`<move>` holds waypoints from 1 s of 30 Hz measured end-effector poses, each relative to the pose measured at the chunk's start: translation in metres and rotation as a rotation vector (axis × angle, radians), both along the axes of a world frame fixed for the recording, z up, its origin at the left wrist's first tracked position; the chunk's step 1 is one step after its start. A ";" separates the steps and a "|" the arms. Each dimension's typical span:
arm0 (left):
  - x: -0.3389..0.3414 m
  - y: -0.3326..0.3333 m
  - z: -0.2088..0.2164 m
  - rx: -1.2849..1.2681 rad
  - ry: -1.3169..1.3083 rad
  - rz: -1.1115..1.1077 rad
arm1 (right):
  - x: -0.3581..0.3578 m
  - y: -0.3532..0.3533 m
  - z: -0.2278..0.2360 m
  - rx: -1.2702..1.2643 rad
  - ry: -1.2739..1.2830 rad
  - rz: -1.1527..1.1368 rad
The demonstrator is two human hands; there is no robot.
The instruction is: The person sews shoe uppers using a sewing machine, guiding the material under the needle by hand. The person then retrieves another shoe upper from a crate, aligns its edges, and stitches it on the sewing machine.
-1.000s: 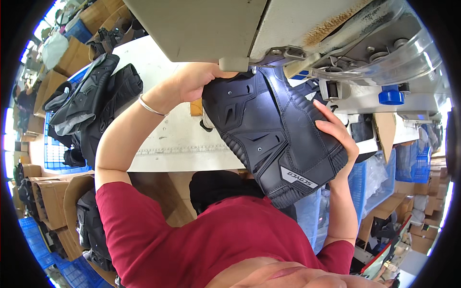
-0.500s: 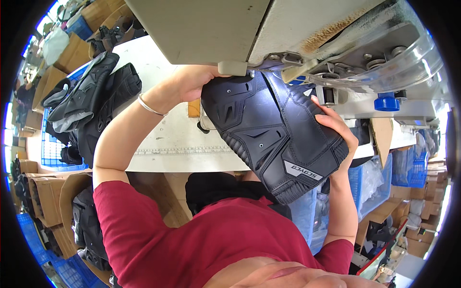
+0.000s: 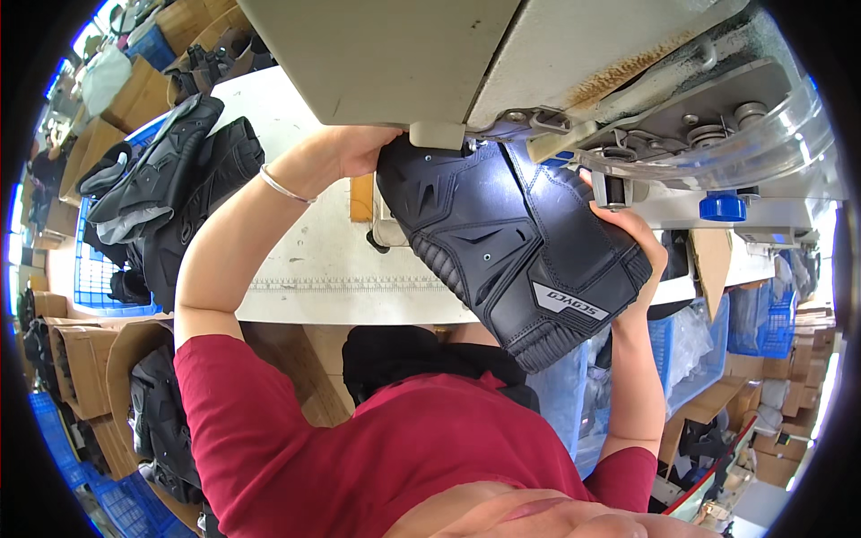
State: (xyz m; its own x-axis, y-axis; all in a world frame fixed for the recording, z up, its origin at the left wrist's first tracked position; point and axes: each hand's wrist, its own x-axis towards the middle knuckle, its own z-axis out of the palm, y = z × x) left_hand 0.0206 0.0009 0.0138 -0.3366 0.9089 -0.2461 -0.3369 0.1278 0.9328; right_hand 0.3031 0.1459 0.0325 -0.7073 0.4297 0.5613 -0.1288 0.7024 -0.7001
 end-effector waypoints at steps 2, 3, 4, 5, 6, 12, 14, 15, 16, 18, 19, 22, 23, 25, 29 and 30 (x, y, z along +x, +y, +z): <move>-0.003 0.001 0.000 0.003 -0.005 -0.001 | -0.001 0.000 0.002 -0.114 0.020 0.038; -0.006 -0.001 0.000 0.006 -0.011 -0.005 | -0.003 0.001 0.003 -0.115 0.021 0.038; -0.009 0.004 0.001 0.006 -0.017 -0.011 | -0.007 0.002 0.005 -0.174 0.086 0.068; -0.011 0.004 0.001 0.007 -0.023 -0.019 | -0.011 0.005 0.006 -0.234 0.151 0.097; -0.011 0.004 0.001 0.007 -0.029 -0.028 | -0.012 0.010 0.009 -0.207 0.166 0.198; -0.010 0.008 0.000 0.012 -0.061 -0.052 | -0.002 0.010 0.016 -0.037 0.048 -0.079; -0.020 0.003 -0.004 0.027 -0.067 -0.037 | 0.007 -0.016 0.021 0.268 0.070 -0.348; -0.022 0.005 -0.005 0.045 -0.073 -0.043 | 0.018 -0.034 0.027 0.534 0.106 -0.370; -0.021 0.012 -0.004 0.058 -0.079 -0.043 | 0.022 -0.057 0.037 0.596 0.005 -0.245; -0.027 0.008 -0.005 0.060 -0.093 -0.040 | 0.017 -0.091 0.028 0.694 -0.078 -0.159; -0.030 0.009 -0.004 0.063 -0.100 -0.051 | 0.014 -0.099 0.010 0.745 -0.062 -0.213; -0.027 0.009 -0.004 0.086 -0.117 -0.056 | 0.011 -0.097 -0.023 0.749 0.093 -0.301; -0.027 0.009 -0.004 0.092 -0.125 -0.060 | 0.010 -0.097 -0.025 0.735 0.126 -0.312; -0.025 0.009 -0.005 0.097 -0.141 -0.065 | 0.009 -0.092 -0.021 0.735 0.129 -0.296; -0.025 0.006 -0.010 0.100 -0.170 -0.070 | 0.009 -0.076 -0.005 0.711 0.074 -0.189; -0.024 0.002 -0.012 0.100 -0.178 -0.070 | 0.008 -0.072 -0.002 0.697 0.059 -0.162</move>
